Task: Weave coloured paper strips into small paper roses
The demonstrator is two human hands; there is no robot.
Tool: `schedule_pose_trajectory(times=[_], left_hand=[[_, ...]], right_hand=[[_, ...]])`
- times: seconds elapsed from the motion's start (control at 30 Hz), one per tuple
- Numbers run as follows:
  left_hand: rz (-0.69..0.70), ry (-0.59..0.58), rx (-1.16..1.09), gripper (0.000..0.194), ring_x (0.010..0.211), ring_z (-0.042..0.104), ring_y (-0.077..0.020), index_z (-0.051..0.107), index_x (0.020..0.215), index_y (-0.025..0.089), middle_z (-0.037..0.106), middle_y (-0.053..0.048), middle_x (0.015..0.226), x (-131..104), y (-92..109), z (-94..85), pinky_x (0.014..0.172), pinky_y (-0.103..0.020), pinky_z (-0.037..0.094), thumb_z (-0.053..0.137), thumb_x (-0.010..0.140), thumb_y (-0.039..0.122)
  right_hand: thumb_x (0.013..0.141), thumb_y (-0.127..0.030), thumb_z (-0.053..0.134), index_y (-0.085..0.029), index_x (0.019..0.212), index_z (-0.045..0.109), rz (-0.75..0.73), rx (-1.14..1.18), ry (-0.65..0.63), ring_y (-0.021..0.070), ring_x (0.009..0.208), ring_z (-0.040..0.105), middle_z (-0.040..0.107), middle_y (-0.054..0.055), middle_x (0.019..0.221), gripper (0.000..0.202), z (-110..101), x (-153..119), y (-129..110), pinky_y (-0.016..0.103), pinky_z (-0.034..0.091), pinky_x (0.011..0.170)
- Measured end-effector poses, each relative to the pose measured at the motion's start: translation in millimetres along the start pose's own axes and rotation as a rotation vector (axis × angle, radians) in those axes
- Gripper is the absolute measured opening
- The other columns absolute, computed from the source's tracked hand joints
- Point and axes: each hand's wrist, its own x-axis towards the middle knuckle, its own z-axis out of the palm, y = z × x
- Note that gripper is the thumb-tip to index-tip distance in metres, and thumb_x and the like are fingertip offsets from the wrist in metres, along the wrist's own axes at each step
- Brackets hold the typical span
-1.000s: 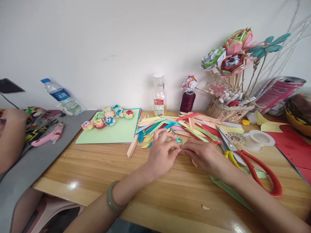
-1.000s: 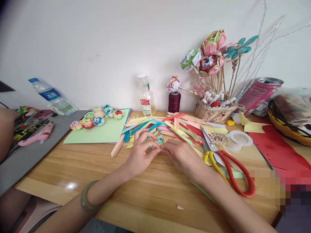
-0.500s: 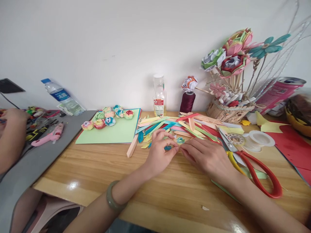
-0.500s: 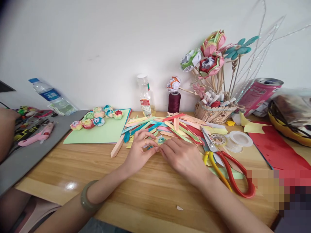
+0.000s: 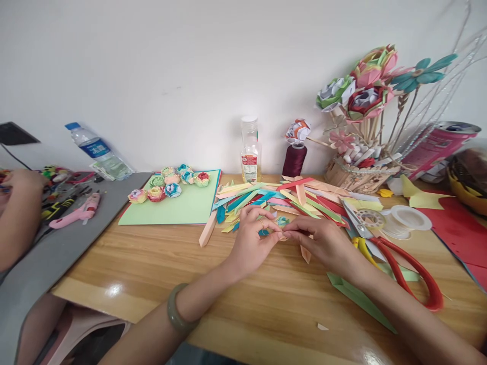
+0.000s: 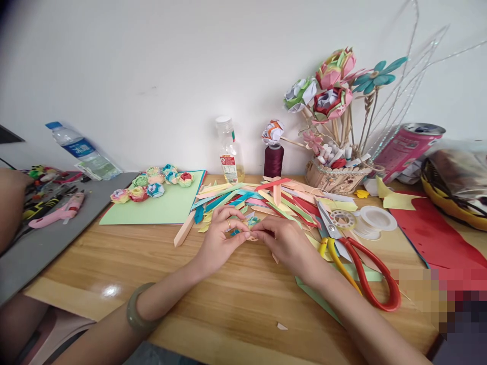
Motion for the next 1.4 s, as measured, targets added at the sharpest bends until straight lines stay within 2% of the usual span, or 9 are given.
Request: schedule_pose_trajectory(times=[0.13,0.23,0.3,0.37,0.53,0.67,0.8,1.1,1.4], left_hand=[[-0.011,0.032,-0.044,0.001,0.1,0.047,-0.0187,0.06,0.076,0.02,0.054,-0.004,0.094,-1,0,0.2,0.092,-0.039,0.038,0.059,0.076,0.02],[0.012,0.07,-0.116,0.026,0.105,0.046,-0.0192,0.052,0.103,0.022,0.049,-0.007,0.106,-1,0,0.3,0.092,-0.039,0.04,0.058,0.078,0.025],[0.03,0.02,-0.13,0.041,0.11,0.045,-0.0211,0.045,0.116,0.025,0.046,-0.008,0.113,-2,0,0.7,0.09,-0.039,0.042,0.059,0.077,0.029],[0.035,-0.047,-0.126,0.047,0.112,0.044,-0.0225,0.042,0.121,0.028,0.046,-0.009,0.116,-2,0,1.3,0.088,-0.039,0.044,0.059,0.077,0.031],[0.039,-0.02,-0.156,0.039,0.108,0.048,-0.0195,0.047,0.119,0.03,0.049,-0.007,0.113,-3,-3,2.0,0.084,-0.035,0.047,0.054,0.081,0.029],[0.18,-0.007,-0.11,0.033,0.11,0.048,-0.0169,0.051,0.117,0.03,0.05,-0.005,0.115,-3,-3,0.6,0.092,-0.036,0.042,0.048,0.085,0.021],[0.27,-0.033,-0.096,0.035,0.11,0.048,-0.0154,0.051,0.119,0.028,0.05,-0.006,0.115,-2,-2,-0.4,0.094,-0.034,0.041,0.043,0.087,0.017],[0.282,-0.057,-0.102,0.036,0.116,0.045,-0.0176,0.05,0.121,0.028,0.047,-0.008,0.121,-2,-3,1.0,0.097,-0.038,0.039,0.042,0.087,0.017],[0.323,-0.076,-0.164,0.039,0.117,0.043,-0.0171,0.048,0.123,0.026,0.045,-0.009,0.122,-3,-5,4.3,0.099,-0.039,0.036,0.044,0.086,0.014]], right_hand=[[0.087,-0.023,0.042,-0.018,0.075,0.06,-0.055,-0.131,0.068,0.0158,0.062,0.059,0.064,0.004,0.069,0.022,-1,-1,-5,0.026,0.043,0.056],[0.087,-0.025,0.041,-0.017,0.072,0.056,-0.016,-0.089,0.122,0.0152,0.059,0.055,0.061,0.004,0.065,0.023,-1,-1,-6,0.025,0.043,0.055],[0.087,-0.029,0.041,-0.018,0.073,0.056,0.041,0.005,0.133,0.015,0.058,0.054,0.06,0.003,0.064,0.024,-1,-1,-5,0.025,0.044,0.054],[0.087,-0.034,0.041,-0.018,0.074,0.056,0.103,0.141,0.126,0.0152,0.059,0.056,0.059,0.003,0.063,0.026,0,-1,-5,0.025,0.045,0.054],[0.081,-0.047,0.05,-0.017,0.077,0.06,0.167,0.443,0.074,0.0157,0.064,0.059,0.062,0.003,0.067,0.033,-5,1,-8,0.026,0.049,0.059],[0.076,-0.048,0.057,-0.015,0.076,0.063,0.218,0.537,0.003,0.0136,0.062,0.059,0.062,0.003,0.068,0.033,-11,2,-11,0.024,0.049,0.058],[0.077,-0.044,0.057,-0.015,0.077,0.064,0.225,0.553,-0.031,0.0111,0.055,0.055,0.059,0.001,0.062,0.03,-12,2,-11,0.022,0.046,0.053],[0.07,-0.047,0.062,-0.014,0.076,0.063,0.357,0.565,-0.034,0.0088,0.042,0.05,0.056,-0.001,0.057,0.033,-7,1,-6,0.021,0.039,0.041],[0.067,-0.049,0.065,-0.014,0.067,0.062,0.317,0.571,-0.017,0.0086,0.042,0.049,0.054,-0.002,0.052,0.036,-6,1,-5,0.021,0.038,0.042]])
